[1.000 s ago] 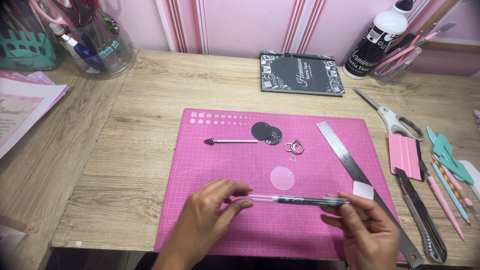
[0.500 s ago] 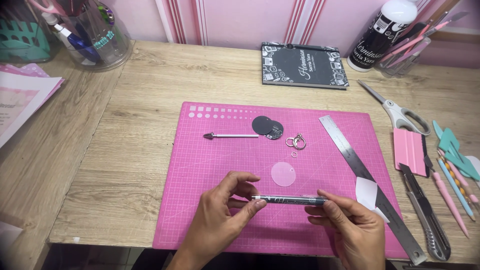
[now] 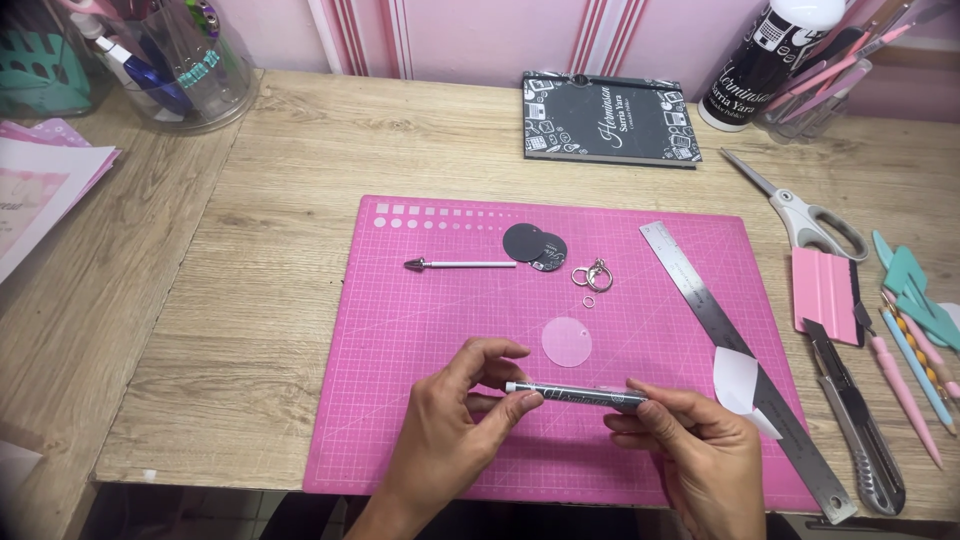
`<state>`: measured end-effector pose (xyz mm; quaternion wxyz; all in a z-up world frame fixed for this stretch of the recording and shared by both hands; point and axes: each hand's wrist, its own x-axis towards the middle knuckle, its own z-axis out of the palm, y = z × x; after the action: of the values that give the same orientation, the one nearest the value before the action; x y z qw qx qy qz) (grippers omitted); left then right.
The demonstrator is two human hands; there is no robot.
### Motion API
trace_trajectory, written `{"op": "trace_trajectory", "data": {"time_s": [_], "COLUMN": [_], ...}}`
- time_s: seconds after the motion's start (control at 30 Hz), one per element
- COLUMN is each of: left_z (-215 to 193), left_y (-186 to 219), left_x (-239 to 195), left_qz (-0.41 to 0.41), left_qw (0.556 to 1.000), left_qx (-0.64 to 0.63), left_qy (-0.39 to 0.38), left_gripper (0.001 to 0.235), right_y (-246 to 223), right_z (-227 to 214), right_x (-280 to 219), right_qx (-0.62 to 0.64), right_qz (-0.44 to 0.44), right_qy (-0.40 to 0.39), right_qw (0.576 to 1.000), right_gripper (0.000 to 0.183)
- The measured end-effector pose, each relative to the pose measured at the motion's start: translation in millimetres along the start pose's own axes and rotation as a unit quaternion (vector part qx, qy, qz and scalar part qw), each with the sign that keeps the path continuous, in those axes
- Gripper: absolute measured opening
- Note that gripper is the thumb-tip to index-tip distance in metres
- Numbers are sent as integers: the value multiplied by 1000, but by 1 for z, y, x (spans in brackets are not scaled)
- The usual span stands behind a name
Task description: The person assembles a keychain by inserting a metal rod into a cylindrical tube, attaching a metal ring, and using a pink tool to manipulate a small black circular piece. They then use a pink scraper to smooth the surface of the black piece.
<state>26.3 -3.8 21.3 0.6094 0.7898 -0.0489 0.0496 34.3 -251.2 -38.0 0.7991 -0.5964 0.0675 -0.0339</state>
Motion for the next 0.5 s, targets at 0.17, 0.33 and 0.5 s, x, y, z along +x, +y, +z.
{"op": "trace_trajectory", "data": {"time_s": [0.17,0.33,0.5], "left_z": [-1,4,3], "left_y": [2,-7,-8], "left_x": [1,-2,-4], "left_qz": [-43,0,7], "left_qw": [991,989,989], "left_qx": [-125,-147,-147], "left_qy": [-17,3,3], "left_gripper": [43,33,23], "right_y": [2,10,10], "right_z": [-4,-16,-18], "right_x": [3,9,10], "right_qx": [25,30,29], "right_qz": [-4,5,10], "right_qy": [7,-5,-18], "right_qw": [1000,1000,999], "right_gripper": [25,24,25]}}
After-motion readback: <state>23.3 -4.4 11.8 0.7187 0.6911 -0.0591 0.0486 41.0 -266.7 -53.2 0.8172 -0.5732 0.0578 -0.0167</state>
